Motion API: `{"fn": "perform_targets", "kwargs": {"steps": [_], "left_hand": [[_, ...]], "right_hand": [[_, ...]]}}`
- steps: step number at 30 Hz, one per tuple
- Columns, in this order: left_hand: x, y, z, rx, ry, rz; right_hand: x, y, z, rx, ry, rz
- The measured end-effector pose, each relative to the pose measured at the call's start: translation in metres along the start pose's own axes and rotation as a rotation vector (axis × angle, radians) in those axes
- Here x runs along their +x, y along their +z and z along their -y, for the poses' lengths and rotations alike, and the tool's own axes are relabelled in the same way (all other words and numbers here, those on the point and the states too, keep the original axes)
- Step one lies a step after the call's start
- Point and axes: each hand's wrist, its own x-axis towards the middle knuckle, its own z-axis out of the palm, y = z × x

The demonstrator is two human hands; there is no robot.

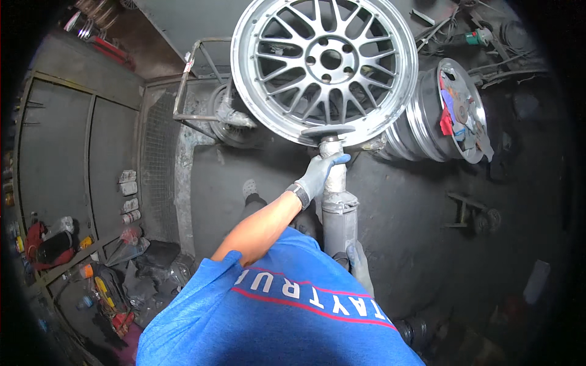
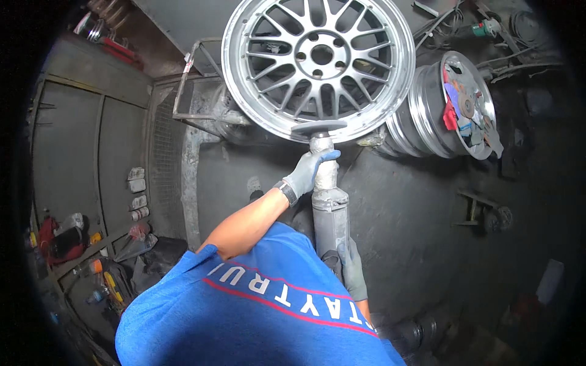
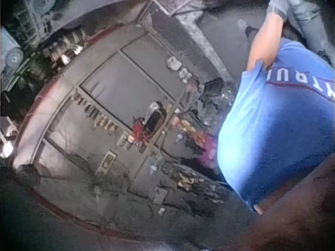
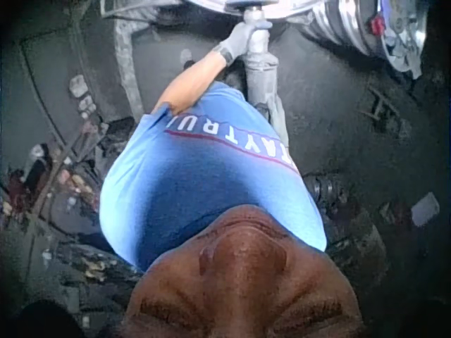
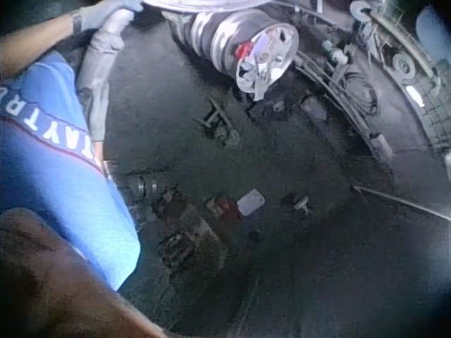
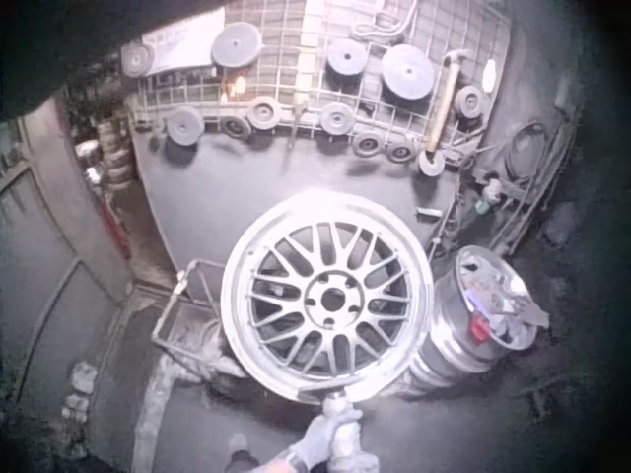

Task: The person uses an angle grinder to grind the outer rim of a silver alloy wheel mounted on a stand. The person repeatedly moves the grinder along the rim edge and occasionally rotates the wheel by hand to access new sections.

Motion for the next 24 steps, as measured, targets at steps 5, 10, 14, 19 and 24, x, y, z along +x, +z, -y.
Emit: {"fn": "perform_targets", "kwargs": {"steps": [5,10,14,19,24], "left_hand": [[-0.026,-0.029,-0.036,0.095,-0.008,-0.020],[-0.039,-0.039,-0.059,0.194,0.069,-0.075],[-0.034,-0.044,-0.057,0.162,0.085,-0.050],[-0.016,-0.027,-0.026,0.061,0.055,-0.060],[0.008,0.017,0.021,-0.130,0.052,-0.041]], "right_hand": [[-0.010,0.068,-0.026,0.190,-0.040,0.008],[-0.003,0.095,-0.045,0.234,-0.070,0.009],[-0.005,0.097,-0.023,0.219,-0.013,0.020],[0.014,0.030,-0.043,0.097,-0.064,0.023],[0.015,-0.051,0.015,-0.025,0.037,0.021]]}}
